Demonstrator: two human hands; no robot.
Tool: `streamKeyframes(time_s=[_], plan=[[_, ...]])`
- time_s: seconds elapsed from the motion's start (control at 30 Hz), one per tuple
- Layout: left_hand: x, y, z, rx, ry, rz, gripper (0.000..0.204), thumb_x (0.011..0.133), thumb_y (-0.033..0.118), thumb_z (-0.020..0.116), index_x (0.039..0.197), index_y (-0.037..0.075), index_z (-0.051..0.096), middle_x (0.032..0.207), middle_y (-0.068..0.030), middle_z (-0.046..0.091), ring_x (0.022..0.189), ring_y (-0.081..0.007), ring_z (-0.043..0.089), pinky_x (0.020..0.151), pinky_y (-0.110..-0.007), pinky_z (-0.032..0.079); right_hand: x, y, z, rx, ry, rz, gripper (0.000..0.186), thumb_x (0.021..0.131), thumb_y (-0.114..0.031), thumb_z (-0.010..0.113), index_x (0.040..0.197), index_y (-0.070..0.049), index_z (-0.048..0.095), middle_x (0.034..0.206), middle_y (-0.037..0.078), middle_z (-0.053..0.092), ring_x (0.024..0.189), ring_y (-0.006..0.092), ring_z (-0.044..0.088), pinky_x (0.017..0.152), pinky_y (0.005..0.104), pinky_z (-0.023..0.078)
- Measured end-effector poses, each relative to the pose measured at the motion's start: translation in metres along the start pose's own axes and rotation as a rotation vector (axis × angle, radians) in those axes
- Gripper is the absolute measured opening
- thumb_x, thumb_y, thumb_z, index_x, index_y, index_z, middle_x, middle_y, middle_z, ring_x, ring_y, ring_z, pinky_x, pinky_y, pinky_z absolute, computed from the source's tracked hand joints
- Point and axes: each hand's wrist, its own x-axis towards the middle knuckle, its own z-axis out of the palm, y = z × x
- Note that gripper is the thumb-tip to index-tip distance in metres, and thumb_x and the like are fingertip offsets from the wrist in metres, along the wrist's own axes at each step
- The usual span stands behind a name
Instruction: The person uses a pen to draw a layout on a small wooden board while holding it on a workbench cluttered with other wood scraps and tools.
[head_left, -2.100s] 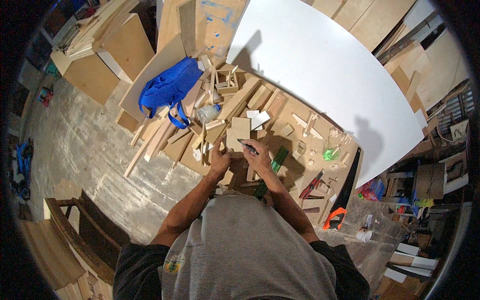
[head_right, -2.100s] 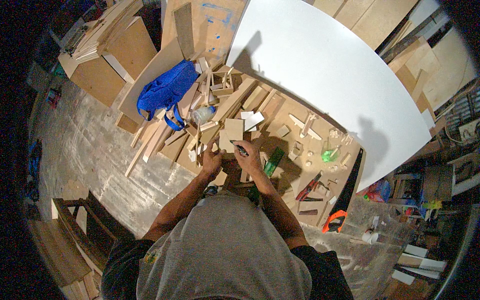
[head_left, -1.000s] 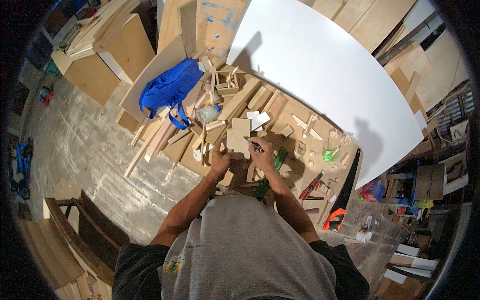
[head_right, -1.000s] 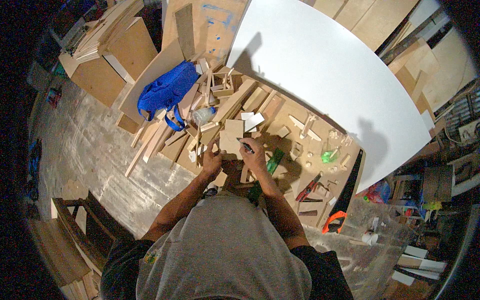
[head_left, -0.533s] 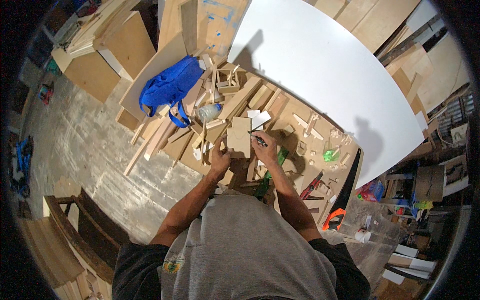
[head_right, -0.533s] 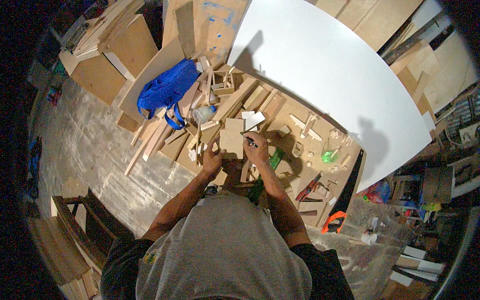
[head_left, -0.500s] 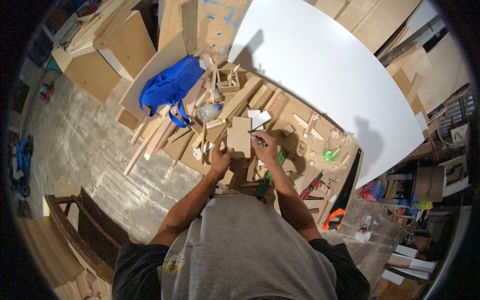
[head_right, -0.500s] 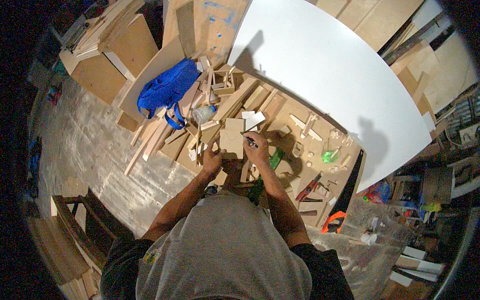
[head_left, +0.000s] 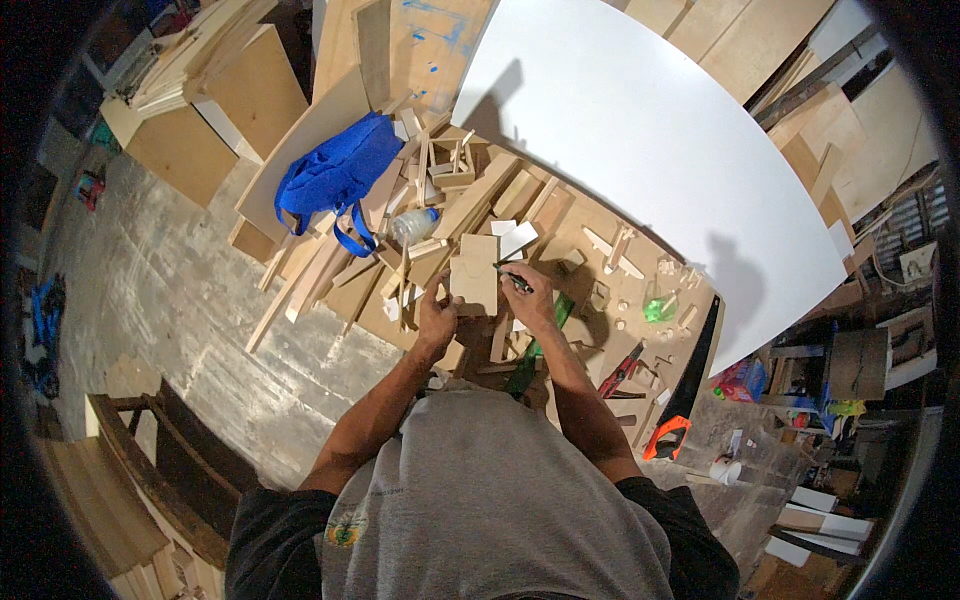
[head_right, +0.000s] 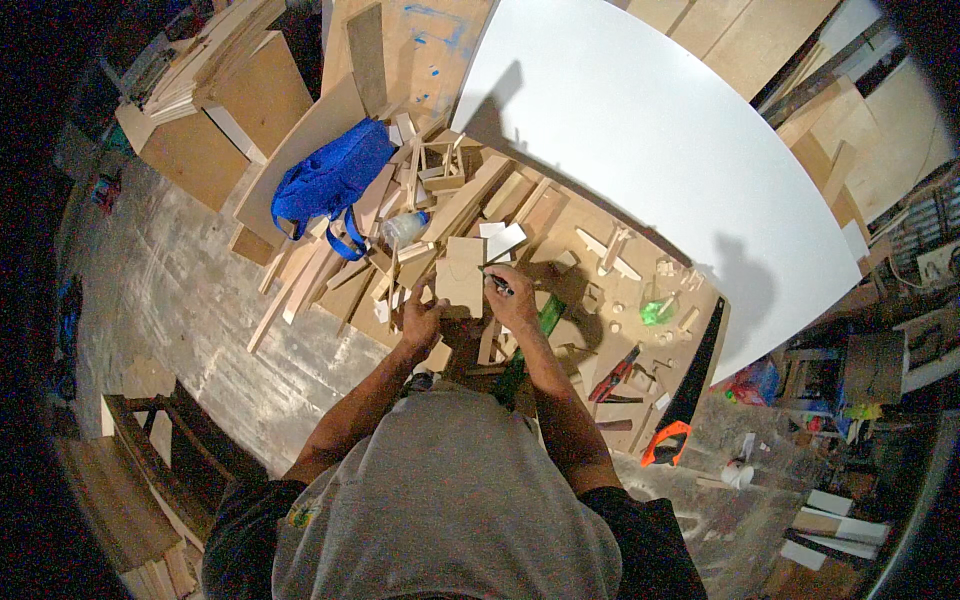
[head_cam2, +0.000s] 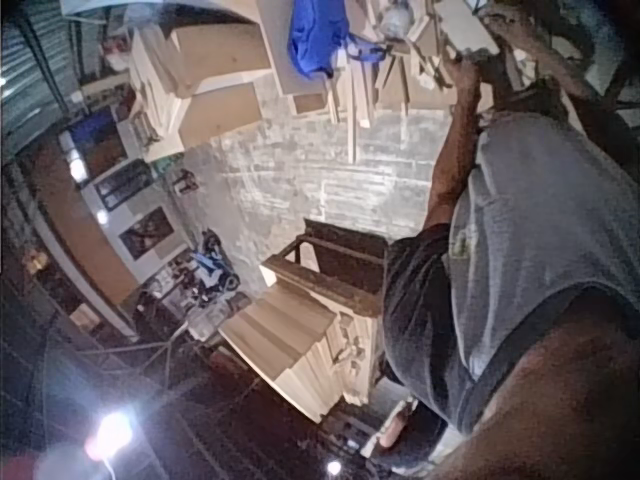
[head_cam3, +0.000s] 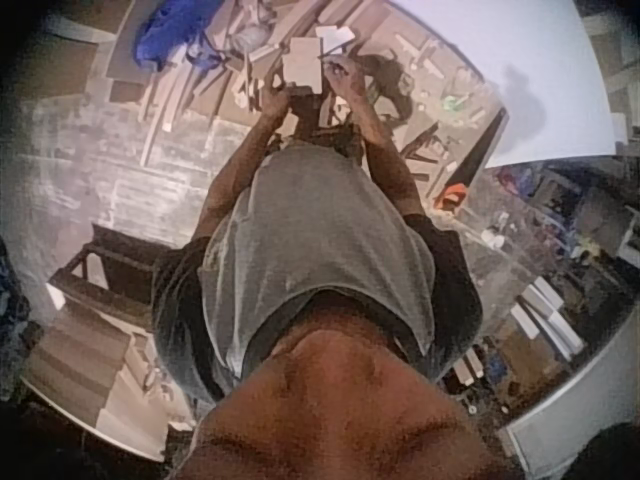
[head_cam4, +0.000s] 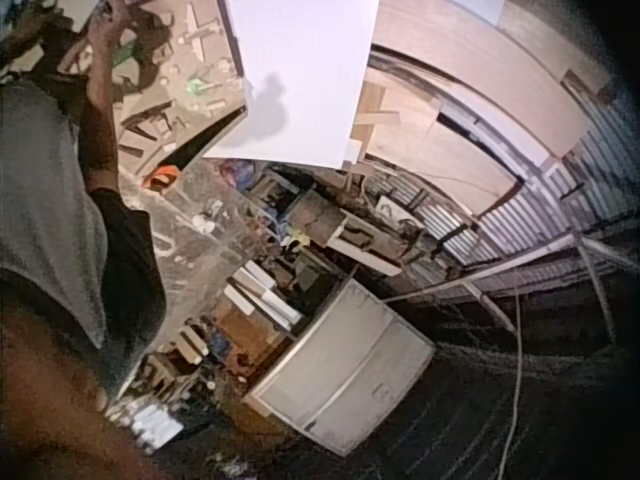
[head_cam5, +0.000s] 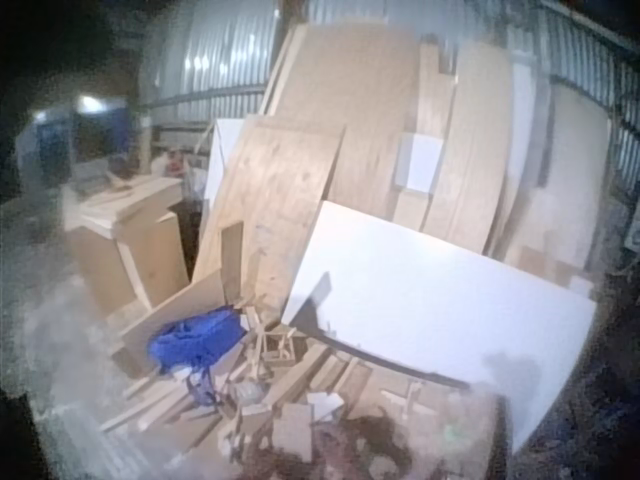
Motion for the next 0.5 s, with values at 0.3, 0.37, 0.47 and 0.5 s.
streamKeyframes(time_s=[0.3, 0.37, 0.47, 0.5], plan=[[-0.005, 0.008, 0.003, 0.045, 0.008, 0.04, 0.056, 0.09, -0.006, 0.052, 0.142, 0.009, 0.039, 0.107, -0.0142, 0.059, 0.087, -0.0194, 0.061, 0.072, -0.032, 0.055, -0.001, -0.002, -0.001, -0.025, -0.022, -0.006, 0.02, 0.085, -0.012, 0.066, 0.102, -0.001, 0.068, 0.097, 0.014, 0.069, 0.086, 0.0242, 0.068, 0.073, 0.0376, 0.055], [-0.004, 0.005, 0.001, 0.05, 0.0, 0.022, 0.056, 0.088, -0.006, 0.054, 0.141, 0.006, 0.038, 0.118, -0.0172, 0.058, 0.094, -0.0223, 0.064, 0.078, -0.034, 0.055, -0.003, -0.002, -0.003, -0.023, -0.032, -0.018, 0.02, 0.085, -0.012, 0.067, 0.102, -0.002, 0.068, 0.095, 0.014, 0.07, 0.085, 0.0242, 0.068, 0.072, 0.0377, 0.055], [-0.009, 0.014, 0.004, 0.068, -0.021, 0.038, 0.055, 0.089, -0.002, 0.056, 0.141, 0.005, 0.038, 0.116, -0.0161, 0.058, 0.093, -0.0217, 0.063, 0.078, -0.034, 0.054, -0.006, -0.006, -0.007, -0.024, -0.041, -0.004, 0.018, 0.084, -0.012, 0.067, 0.099, -0.002, 0.069, 0.091, 0.012, 0.07, 0.081, 0.0199, 0.067, 0.068, 0.0338, 0.054], [-0.009, 0.013, 0.004, 0.08, -0.021, 0.064, 0.055, 0.089, -0.003, 0.054, 0.142, 0.008, 0.038, 0.111, -0.0148, 0.058, 0.089, -0.0205, 0.062, 0.075, -0.033, 0.054, -0.008, -0.008, -0.007, -0.019, -0.034, 0.011, 0.017, 0.083, -0.011, 0.068, 0.098, -0.002, 0.07, 0.09, 0.01, 0.07, 0.079, 0.0155, 0.066, 0.067, 0.0299, 0.053]])
